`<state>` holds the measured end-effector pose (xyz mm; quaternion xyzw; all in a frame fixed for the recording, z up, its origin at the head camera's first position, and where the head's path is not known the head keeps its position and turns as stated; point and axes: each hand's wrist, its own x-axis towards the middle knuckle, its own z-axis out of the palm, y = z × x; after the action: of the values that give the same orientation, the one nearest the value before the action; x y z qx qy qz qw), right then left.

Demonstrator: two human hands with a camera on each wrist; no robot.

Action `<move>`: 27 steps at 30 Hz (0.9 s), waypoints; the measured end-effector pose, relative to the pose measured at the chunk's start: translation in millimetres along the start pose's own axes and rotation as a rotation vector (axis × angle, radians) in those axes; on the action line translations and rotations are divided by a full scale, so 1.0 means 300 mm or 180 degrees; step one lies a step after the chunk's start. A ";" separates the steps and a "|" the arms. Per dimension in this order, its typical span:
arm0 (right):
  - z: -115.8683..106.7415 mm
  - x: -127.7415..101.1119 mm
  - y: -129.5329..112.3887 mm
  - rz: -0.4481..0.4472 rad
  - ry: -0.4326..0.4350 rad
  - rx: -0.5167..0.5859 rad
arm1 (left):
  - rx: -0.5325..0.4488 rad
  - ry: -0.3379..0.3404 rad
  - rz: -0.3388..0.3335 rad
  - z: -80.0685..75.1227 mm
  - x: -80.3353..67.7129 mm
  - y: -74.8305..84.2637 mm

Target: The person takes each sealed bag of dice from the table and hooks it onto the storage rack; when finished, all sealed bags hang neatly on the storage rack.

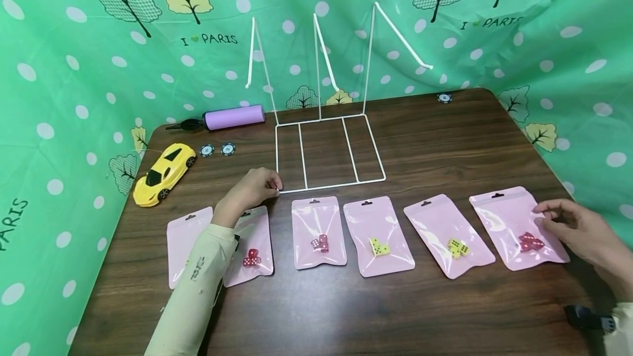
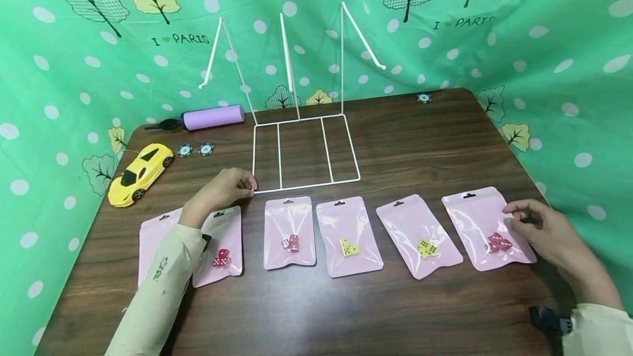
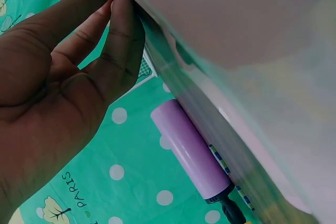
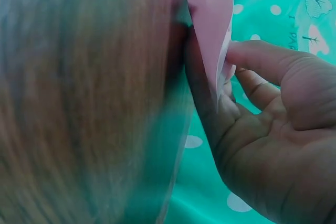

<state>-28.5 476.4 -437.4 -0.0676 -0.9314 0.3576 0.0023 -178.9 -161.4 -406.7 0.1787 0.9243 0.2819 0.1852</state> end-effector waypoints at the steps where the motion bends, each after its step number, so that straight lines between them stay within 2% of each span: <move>1: 0.000 -0.001 -0.001 -0.0003 0.0006 0.0024 | 0.0001 0.0002 0.0004 -0.001 -0.001 0.000; 10: 0.010 -0.007 -0.011 -0.0066 0.0098 0.0294 | 0.0028 0.0029 0.0073 -0.003 0.004 -0.010; 15: 0.004 0.003 -0.028 -0.0075 0.0127 0.0568 | 0.0052 0.0048 0.0083 -0.003 0.003 -0.012; 17: 0.000 0.008 -0.039 -0.0071 0.0178 0.0737 | 0.0049 0.0042 0.0070 -0.004 0.002 -0.008; 23: -0.011 0.039 -0.089 -0.0027 0.0355 0.0941 | 0.0031 0.0015 -0.0041 -0.004 0.004 -0.003; 27: -0.021 0.071 -0.134 0.0013 0.0470 0.1033 | 0.0054 0.0014 -0.0023 -0.001 0.005 0.001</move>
<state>-54.2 453.8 -406.8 -0.0942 -0.8586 0.4973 0.0809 -180.2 -160.6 -406.6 0.1764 0.9277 0.2737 0.1826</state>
